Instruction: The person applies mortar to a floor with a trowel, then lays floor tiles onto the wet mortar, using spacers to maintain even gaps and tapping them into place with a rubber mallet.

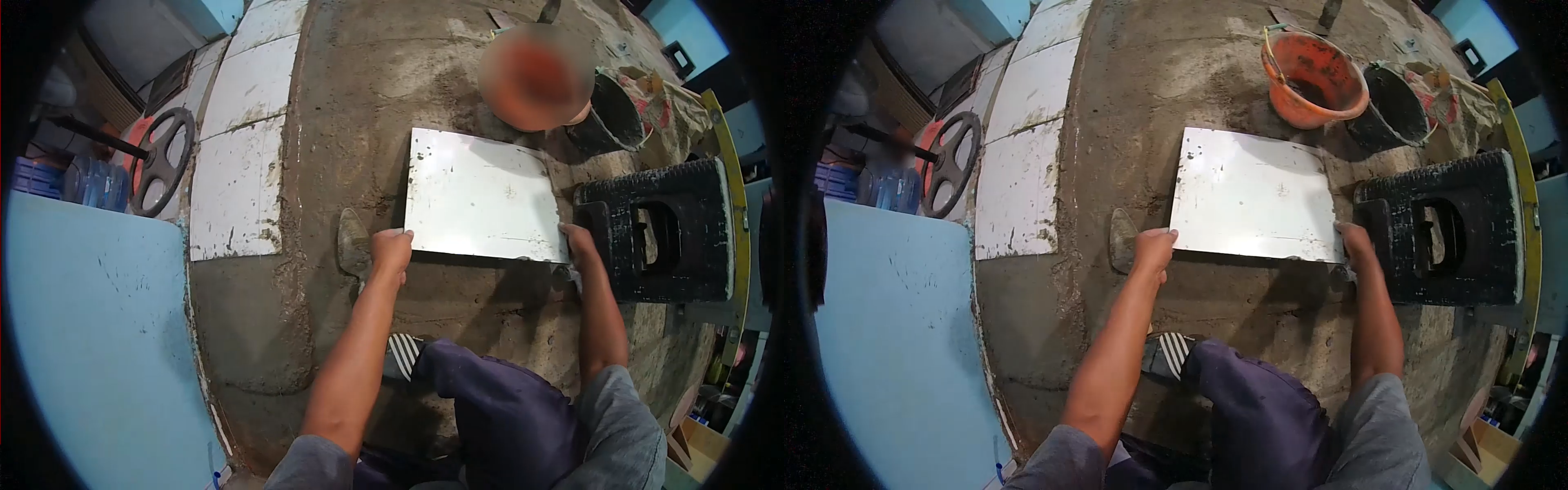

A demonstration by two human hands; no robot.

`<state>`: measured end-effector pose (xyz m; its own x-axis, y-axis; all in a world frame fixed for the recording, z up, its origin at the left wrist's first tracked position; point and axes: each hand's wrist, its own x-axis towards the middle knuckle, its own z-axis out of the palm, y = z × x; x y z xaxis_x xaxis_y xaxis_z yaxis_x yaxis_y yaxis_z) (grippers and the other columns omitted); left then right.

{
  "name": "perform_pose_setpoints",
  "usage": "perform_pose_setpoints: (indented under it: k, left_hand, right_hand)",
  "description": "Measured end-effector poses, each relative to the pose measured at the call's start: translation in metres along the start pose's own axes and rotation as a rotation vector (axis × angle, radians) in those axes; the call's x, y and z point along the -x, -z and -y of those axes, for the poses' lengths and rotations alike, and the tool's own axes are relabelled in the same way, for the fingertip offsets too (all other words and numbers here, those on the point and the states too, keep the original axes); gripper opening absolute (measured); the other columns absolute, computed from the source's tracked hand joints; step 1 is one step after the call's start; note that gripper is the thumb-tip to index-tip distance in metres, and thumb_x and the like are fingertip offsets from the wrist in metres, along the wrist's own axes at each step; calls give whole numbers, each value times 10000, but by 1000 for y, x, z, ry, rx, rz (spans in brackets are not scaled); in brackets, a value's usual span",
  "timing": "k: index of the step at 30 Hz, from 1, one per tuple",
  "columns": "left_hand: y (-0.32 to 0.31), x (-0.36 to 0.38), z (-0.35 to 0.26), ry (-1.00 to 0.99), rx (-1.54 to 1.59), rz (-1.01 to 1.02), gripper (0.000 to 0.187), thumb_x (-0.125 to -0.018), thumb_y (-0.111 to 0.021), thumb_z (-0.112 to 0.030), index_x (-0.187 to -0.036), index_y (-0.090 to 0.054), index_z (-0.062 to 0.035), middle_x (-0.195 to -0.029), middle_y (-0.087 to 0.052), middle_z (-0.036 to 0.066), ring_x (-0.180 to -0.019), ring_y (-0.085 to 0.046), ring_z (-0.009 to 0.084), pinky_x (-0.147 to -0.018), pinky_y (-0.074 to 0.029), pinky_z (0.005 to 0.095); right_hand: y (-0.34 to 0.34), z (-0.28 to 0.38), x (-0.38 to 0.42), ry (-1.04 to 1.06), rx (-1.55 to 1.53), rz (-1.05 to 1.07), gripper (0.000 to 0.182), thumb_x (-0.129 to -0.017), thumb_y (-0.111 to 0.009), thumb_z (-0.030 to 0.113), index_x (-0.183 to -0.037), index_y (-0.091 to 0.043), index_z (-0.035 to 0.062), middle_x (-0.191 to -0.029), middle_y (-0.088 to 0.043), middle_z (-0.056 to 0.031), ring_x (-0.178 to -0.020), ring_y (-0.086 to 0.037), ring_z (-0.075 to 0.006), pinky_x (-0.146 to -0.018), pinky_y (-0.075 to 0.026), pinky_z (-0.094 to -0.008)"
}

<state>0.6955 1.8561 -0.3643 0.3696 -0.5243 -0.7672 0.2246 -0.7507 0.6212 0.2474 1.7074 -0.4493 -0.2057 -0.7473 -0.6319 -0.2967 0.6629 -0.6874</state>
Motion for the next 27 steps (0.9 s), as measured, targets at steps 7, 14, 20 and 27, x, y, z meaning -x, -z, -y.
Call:
perform_pose_setpoints:
  k: [7, 14, 20, 27]
  left_hand:
    - [0, -1, -31, -408, 210, -43, 401, -905, -718, -154, -1257, -673, 32, -877, -694, 49, -698, -580, 110, -621, -470, 290]
    - [9, -2, -95, -540, 236, 24, 231, -881, -710, -120, -1039, -737, 46, -864, -705, 39, -667, -570, 101, -623, -457, 257]
    - [52, 66, -77, -556, 465, -28, 218, -893, -691, -94, -1039, -737, 61, -864, -699, 61, -690, -576, 111, -634, -462, 256]
    - [104, 192, -11, -557, 606, -251, 263, -926, -716, -135, -1104, -697, 57, -979, -693, 63, -794, -581, 116, -686, -428, 263]
  right_hand:
    - [16, 71, 40, -18, -400, 237, 321, -947, -589, 155, -1144, -647, -92, -1034, -721, -191, -918, -720, -264, -843, -582, -365]
    - [27, 100, 45, 118, -719, 385, 214, -913, -649, 156, -1009, -636, -34, -863, -712, -101, -643, -679, -140, -496, -539, -225]
    - [10, 109, 104, 262, -781, 276, 302, -915, -599, 113, -1096, -620, -128, -998, -709, -169, -923, -704, -228, -858, -576, -321]
    - [-21, 161, 141, 260, -571, 523, 352, -941, -565, 206, -1127, -666, -75, -1026, -729, -150, -919, -709, -225, -845, -555, -345]
